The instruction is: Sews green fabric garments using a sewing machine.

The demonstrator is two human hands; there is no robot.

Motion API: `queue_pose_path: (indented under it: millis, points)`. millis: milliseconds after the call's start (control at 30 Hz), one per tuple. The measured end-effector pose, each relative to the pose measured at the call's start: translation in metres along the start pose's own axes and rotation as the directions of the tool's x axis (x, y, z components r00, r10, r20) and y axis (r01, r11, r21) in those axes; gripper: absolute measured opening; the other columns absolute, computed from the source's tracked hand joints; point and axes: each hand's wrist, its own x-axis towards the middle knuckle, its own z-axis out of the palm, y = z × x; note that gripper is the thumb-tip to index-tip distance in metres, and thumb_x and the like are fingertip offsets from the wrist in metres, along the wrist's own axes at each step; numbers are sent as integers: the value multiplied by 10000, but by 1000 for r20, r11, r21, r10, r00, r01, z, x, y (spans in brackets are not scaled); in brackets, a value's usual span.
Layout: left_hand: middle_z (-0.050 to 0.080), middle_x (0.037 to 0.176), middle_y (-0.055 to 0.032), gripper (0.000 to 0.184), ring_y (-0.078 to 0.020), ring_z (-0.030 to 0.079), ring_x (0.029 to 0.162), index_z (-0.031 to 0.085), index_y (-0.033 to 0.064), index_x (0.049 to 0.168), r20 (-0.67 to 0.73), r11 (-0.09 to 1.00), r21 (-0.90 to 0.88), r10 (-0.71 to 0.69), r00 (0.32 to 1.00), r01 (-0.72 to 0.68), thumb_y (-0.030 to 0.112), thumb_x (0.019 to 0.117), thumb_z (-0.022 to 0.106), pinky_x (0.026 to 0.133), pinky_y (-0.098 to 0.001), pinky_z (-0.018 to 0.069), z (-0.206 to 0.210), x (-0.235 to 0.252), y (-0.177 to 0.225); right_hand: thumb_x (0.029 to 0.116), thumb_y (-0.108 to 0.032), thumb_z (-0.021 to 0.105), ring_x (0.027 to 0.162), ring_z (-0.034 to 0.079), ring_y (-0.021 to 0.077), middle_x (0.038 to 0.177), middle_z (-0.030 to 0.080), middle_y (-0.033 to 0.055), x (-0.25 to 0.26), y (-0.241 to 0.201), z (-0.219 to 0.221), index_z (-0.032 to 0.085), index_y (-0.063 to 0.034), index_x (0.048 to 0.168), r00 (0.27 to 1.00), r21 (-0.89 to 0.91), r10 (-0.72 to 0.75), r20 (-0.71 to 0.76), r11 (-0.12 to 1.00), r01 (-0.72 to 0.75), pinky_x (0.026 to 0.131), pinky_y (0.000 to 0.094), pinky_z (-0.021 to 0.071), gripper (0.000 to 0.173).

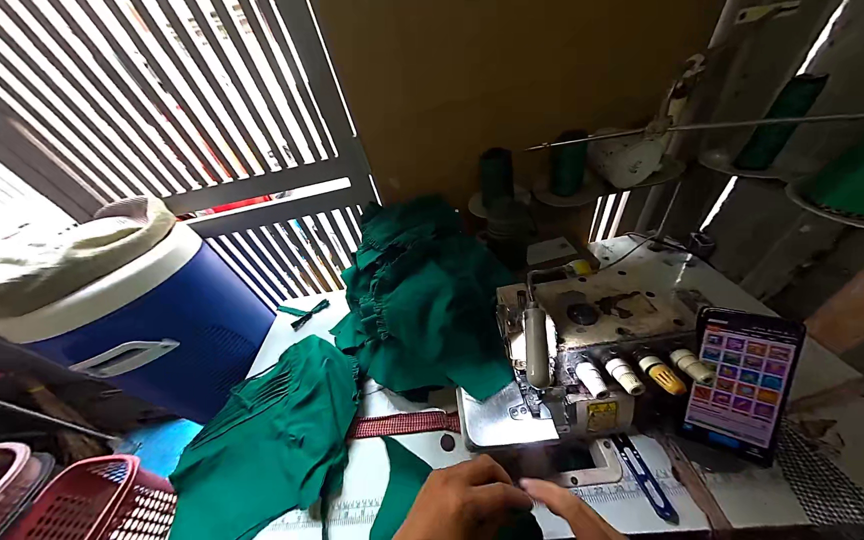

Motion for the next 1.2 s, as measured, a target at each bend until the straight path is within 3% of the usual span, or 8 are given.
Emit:
queue_pose_path:
  millis: [133, 333, 533, 733, 833, 967, 1100, 1200]
  points:
    - [744, 898, -37, 59, -58, 705, 829, 761, 83, 956, -211, 1000, 26, -7, 977, 12, 119, 922, 728, 739, -186, 581, -32, 5, 19, 933, -142, 738, 837, 733, 92, 940, 770, 79, 33, 2, 30, 742, 17, 1047, 994, 263, 33, -107, 965, -3, 797, 299, 616, 195]
    - [728, 923, -38, 202, -58, 688, 863, 732, 33, 994, -194, 989, 44, -129, 972, 141, 202, 1022, 625, 800, -226, 585, -54, 17, 1, 1039, -161, 591, 758, 681, 37, 835, 734, 51, 39, -7, 25, 735, 3, 988, 984, 240, 32, -175, 971, 11, 724, 241, 577, 224]
    - [715, 947, -19, 155, -58, 675, 909, 759, 53, 967, -161, 984, -6, -179, 971, 180, 162, 996, 652, 831, -213, 568, -23, 42, -14, 981, -143, 665, 842, 719, 32, 893, 775, 19, 31, 16, 28, 794, -39, 945, 936, 200, 161, -313, 975, -101, 808, 242, 600, 169]
    - [760, 913, 82, 110, -36, 689, 886, 823, 208, 921, -164, 944, 176, -251, 954, 278, 291, 903, 753, 810, -270, 564, -4, 63, -42, 982, -221, 664, 646, 657, 4, 750, 721, -55, 36, 43, 39, 759, -89, 977, 873, 344, 280, -399, 928, -141, 608, 186, 564, 162]
    - [705, 896, 27, 174, -99, 653, 878, 766, 158, 905, -326, 899, 257, -264, 908, 354, 294, 810, 821, 802, -283, 548, 6, 65, -30, 959, -179, 701, 718, 698, 16, 830, 752, -33, 33, 43, 39, 753, -66, 1004, 872, 367, 258, -417, 925, -98, 674, 186, 602, 132]
    - [712, 885, -27, 214, -201, 660, 864, 818, 172, 933, -386, 781, 500, -185, 904, 374, 343, 950, 691, 738, -372, 519, 33, 47, 0, 910, -113, 742, 885, 733, 67, 958, 770, 23, 22, 41, 36, 766, -31, 966, 851, 265, 167, -498, 964, -34, 806, 223, 628, 102]
    - [718, 1153, -83, 363, -231, 634, 1093, 776, 132, 1182, -375, 728, 560, -203, 905, 395, 380, 1015, 570, 940, -390, 476, 62, 29, 19, 969, -86, 625, 860, 692, 48, 1107, 729, 55, 18, 29, 25, 552, -13, 1425, 908, 206, 139, -395, 977, -60, 741, 197, 604, 467]
    - [696, 1273, -95, 371, -234, 601, 1193, 757, 118, 1231, -365, 748, 528, -228, 903, 402, 334, 1015, 546, 1022, -398, 439, 69, 27, 18, 989, -45, 457, 1306, 596, 102, 1483, 573, 138, 25, 31, 16, 466, 47, 1503, 961, 128, 73, -267, 991, -40, 1079, 241, 506, 523]
